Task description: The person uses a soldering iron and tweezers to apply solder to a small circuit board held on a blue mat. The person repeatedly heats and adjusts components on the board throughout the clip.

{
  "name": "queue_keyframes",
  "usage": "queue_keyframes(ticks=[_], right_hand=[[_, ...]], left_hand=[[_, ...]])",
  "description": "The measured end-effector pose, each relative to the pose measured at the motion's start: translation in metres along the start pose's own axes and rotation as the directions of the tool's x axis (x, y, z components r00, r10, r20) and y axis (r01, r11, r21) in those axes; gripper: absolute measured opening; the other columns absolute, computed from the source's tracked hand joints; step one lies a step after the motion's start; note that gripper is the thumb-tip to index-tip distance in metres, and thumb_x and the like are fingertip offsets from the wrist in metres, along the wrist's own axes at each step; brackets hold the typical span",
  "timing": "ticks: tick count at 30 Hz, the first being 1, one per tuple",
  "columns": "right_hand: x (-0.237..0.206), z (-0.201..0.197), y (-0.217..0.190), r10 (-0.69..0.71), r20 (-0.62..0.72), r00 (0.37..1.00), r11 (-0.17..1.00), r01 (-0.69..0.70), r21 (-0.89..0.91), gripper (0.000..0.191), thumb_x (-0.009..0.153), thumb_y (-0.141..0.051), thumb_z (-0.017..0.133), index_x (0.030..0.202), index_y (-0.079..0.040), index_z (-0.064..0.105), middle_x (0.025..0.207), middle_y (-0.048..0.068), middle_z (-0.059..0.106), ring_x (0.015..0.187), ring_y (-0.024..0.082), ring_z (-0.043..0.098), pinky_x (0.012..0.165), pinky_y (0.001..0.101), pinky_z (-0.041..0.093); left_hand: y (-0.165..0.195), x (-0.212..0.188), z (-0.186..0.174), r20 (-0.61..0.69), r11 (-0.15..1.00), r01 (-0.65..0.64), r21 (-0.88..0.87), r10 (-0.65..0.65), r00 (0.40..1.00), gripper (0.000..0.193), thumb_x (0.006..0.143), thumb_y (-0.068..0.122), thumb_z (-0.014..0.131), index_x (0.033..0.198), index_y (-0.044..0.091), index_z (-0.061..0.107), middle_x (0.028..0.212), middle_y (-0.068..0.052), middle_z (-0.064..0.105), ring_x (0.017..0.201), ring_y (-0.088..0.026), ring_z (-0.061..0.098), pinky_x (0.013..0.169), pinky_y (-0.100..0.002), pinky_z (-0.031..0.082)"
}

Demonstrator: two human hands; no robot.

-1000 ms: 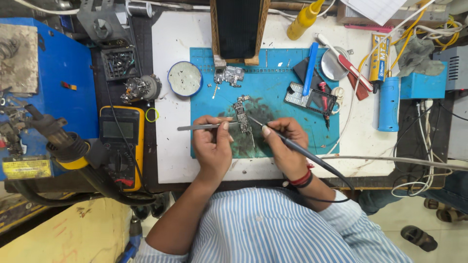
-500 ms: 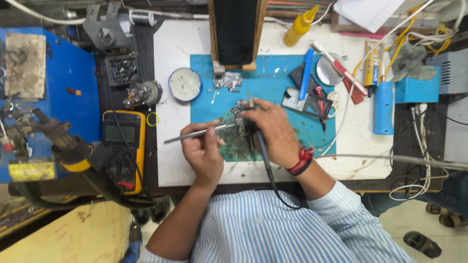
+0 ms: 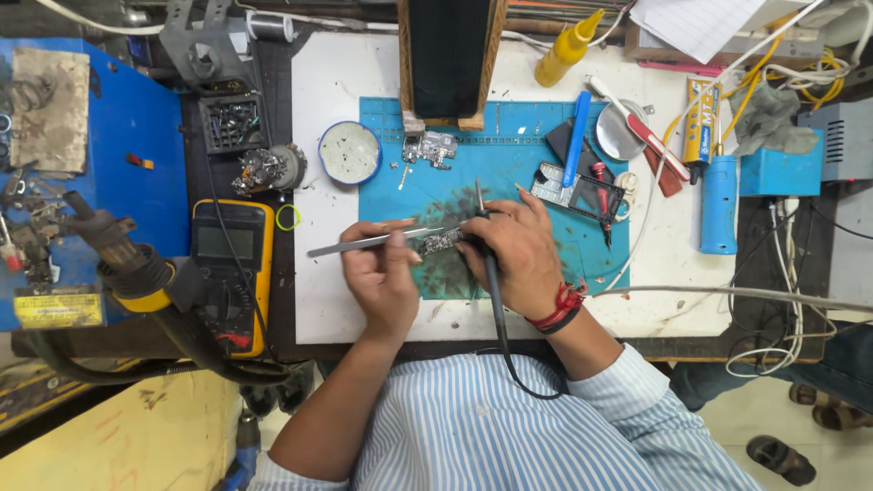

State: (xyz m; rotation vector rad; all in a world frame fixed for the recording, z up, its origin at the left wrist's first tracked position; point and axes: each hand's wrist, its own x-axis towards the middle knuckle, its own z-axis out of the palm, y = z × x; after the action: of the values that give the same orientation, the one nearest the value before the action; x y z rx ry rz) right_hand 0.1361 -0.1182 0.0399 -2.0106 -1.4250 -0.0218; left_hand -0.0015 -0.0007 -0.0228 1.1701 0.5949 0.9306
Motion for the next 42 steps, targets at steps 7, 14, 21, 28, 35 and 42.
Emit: queue_keyframes(ticks=[7, 14, 21, 28, 35, 42], right_hand=[[-0.029, -0.002, 0.005, 0.177, -0.12, 0.977, 0.975, -0.158, 0.154, 0.042, 0.088, -0.017, 0.075, 0.122, 0.002, 0.059, 0.105, 0.012, 0.068, 0.098, 0.031, 0.061, 0.095, 0.0431, 0.046], [-0.059, 0.014, 0.007, 0.548, -0.015, 0.836, 0.678, -0.434, 0.593, 0.016, 0.094, -0.01, 0.072, 0.107, -0.002, 0.069, 0.086, 0.004, 0.07, 0.077, 0.007, 0.061, 0.07, 0.0231, 0.049], [-0.053, 0.013, 0.008, 0.411, -0.088, 0.907, 0.832, -0.334, 0.443, 0.014, 0.083, -0.004, 0.08, 0.089, -0.003, 0.068, 0.071, 0.001, 0.067, 0.06, 0.005, 0.058, 0.055, 0.0225, 0.043], [-0.047, 0.011, 0.005, 0.37, -0.106, 0.923, 0.863, -0.299, 0.408, 0.014, 0.082, -0.002, 0.08, 0.089, -0.003, 0.068, 0.072, 0.003, 0.067, 0.06, 0.006, 0.059, 0.055, 0.0229, 0.043], [-0.046, 0.01, 0.004, 0.332, -0.128, 0.935, 0.883, -0.26, 0.389, 0.014, 0.082, -0.001, 0.079, 0.088, -0.003, 0.067, 0.072, 0.003, 0.066, 0.06, 0.007, 0.059, 0.056, 0.0235, 0.043], [-0.044, 0.008, 0.004, 0.316, -0.125, 0.94, 0.881, -0.242, 0.405, 0.014, 0.081, 0.0, 0.078, 0.087, -0.003, 0.067, 0.069, 0.003, 0.064, 0.057, 0.007, 0.057, 0.054, 0.0233, 0.042]], left_hand=[[0.0, -0.005, 0.011, 0.179, 0.956, -0.065, 0.288, 0.013, 0.984, 0.018, 0.102, -0.003, 0.063, 0.113, 0.001, 0.049, 0.107, -0.014, 0.075, 0.072, -0.006, 0.063, 0.063, -0.021, 0.053], [0.003, -0.006, 0.011, 0.197, 0.934, -0.088, 0.347, 0.02, 0.98, 0.016, 0.103, -0.003, 0.061, 0.111, 0.001, 0.049, 0.105, -0.015, 0.076, 0.075, -0.009, 0.067, 0.062, -0.022, 0.055], [0.005, -0.007, 0.013, 0.229, 0.884, -0.171, 0.436, 0.074, 0.971, 0.016, 0.103, -0.001, 0.062, 0.111, 0.002, 0.049, 0.104, -0.013, 0.076, 0.086, -0.015, 0.076, 0.073, -0.026, 0.061], [0.008, -0.005, 0.016, 0.233, 0.859, -0.192, 0.476, 0.087, 0.969, 0.018, 0.102, 0.0, 0.063, 0.112, 0.003, 0.048, 0.102, -0.013, 0.076, 0.085, -0.017, 0.077, 0.072, -0.027, 0.061], [0.009, -0.006, 0.015, 0.236, 0.877, -0.156, 0.455, 0.051, 0.971, 0.018, 0.103, 0.0, 0.063, 0.113, 0.003, 0.047, 0.103, -0.014, 0.076, 0.086, -0.017, 0.077, 0.072, -0.027, 0.062], [0.009, -0.007, 0.015, 0.233, 0.881, -0.162, 0.445, 0.061, 0.971, 0.018, 0.103, 0.0, 0.062, 0.113, 0.003, 0.047, 0.103, -0.014, 0.076, 0.088, -0.017, 0.077, 0.074, -0.027, 0.062]])
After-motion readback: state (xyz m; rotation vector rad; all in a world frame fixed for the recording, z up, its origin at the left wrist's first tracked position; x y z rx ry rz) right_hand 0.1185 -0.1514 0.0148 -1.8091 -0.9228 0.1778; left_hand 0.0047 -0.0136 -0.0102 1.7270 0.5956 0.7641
